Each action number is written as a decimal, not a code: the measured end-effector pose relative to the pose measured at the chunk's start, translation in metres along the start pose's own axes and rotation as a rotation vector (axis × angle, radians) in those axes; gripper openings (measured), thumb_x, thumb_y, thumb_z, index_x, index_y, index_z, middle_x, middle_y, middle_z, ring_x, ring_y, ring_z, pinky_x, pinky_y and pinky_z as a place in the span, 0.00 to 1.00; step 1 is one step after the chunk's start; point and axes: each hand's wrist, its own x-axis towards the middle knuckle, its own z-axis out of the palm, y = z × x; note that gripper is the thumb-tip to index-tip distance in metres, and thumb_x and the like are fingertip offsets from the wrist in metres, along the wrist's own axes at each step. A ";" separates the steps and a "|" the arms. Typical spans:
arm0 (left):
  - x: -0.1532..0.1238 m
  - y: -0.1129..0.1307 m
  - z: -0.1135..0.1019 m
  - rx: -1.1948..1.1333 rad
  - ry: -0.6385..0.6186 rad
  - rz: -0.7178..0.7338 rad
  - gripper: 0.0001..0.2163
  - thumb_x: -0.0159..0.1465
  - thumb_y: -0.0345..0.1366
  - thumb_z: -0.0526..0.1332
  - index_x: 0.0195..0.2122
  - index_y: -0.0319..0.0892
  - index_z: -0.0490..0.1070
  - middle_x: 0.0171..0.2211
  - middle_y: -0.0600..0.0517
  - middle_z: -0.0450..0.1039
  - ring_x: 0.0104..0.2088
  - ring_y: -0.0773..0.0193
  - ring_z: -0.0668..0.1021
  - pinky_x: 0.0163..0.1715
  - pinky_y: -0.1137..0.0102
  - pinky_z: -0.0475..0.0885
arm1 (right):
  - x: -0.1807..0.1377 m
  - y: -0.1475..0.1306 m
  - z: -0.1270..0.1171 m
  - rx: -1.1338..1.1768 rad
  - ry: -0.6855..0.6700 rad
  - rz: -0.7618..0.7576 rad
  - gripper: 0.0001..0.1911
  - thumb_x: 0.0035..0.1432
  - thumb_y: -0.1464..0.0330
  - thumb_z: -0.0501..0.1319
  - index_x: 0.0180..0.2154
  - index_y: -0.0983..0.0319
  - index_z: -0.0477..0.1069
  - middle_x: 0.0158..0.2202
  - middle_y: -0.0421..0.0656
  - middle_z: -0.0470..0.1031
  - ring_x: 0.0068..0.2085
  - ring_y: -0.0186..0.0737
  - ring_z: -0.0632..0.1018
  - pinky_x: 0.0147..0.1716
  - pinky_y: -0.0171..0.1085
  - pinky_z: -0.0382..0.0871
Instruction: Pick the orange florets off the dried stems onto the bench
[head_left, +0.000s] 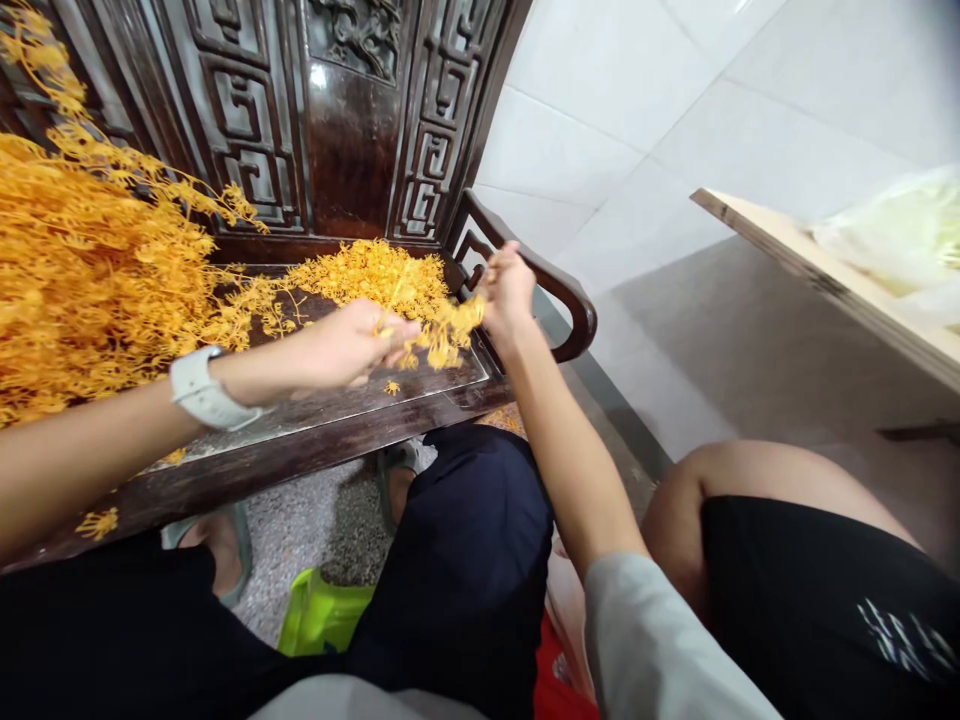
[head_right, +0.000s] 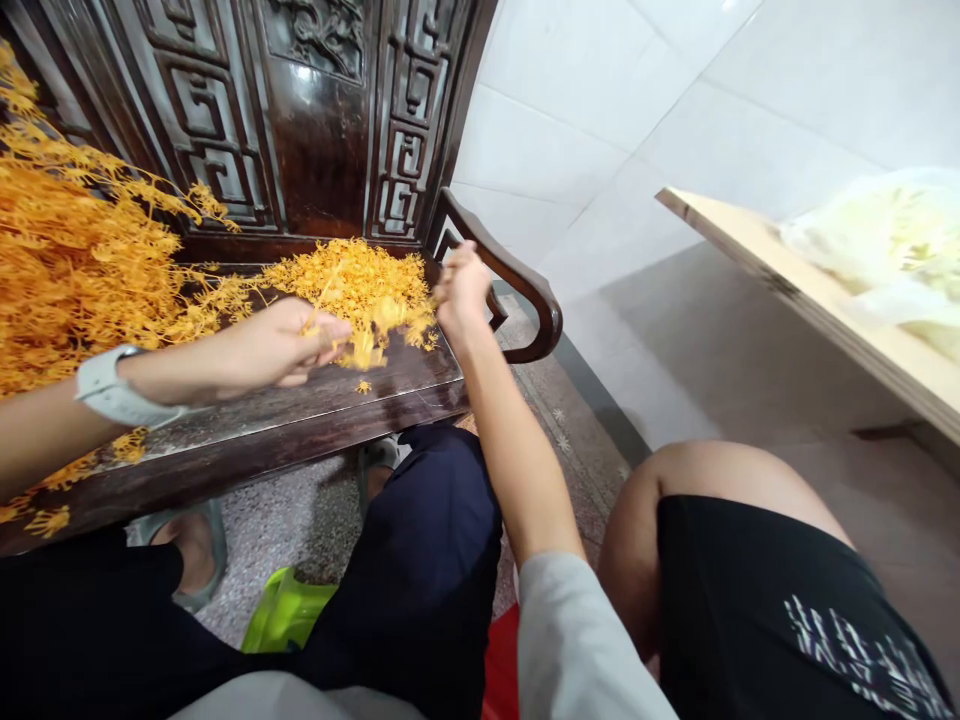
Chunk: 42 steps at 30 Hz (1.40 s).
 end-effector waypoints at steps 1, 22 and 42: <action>-0.008 -0.005 -0.001 0.028 -0.030 -0.002 0.24 0.73 0.52 0.61 0.23 0.43 0.63 0.17 0.58 0.55 0.17 0.72 0.59 0.19 0.73 0.53 | 0.003 0.002 -0.011 0.032 0.062 0.076 0.28 0.77 0.51 0.56 0.27 0.57 0.52 0.20 0.30 0.49 0.20 0.27 0.51 0.17 0.29 0.46; -0.009 -0.046 -0.085 -0.108 0.357 -0.159 0.23 0.75 0.52 0.61 0.27 0.41 0.67 0.19 0.59 0.51 0.18 0.73 0.54 0.18 0.77 0.52 | -0.056 -0.089 0.024 0.430 -0.747 -0.011 0.28 0.64 0.44 0.64 0.56 0.55 0.73 0.57 0.49 0.78 0.61 0.47 0.80 0.61 0.50 0.78; 0.010 -0.008 -0.044 -0.294 0.151 0.015 0.22 0.72 0.52 0.66 0.27 0.43 0.67 0.18 0.61 0.48 0.17 0.74 0.50 0.16 0.74 0.47 | -0.101 -0.044 0.059 0.066 -0.645 -0.092 0.24 0.67 0.42 0.64 0.37 0.56 0.70 0.37 0.42 0.72 0.36 0.37 0.72 0.38 0.38 0.71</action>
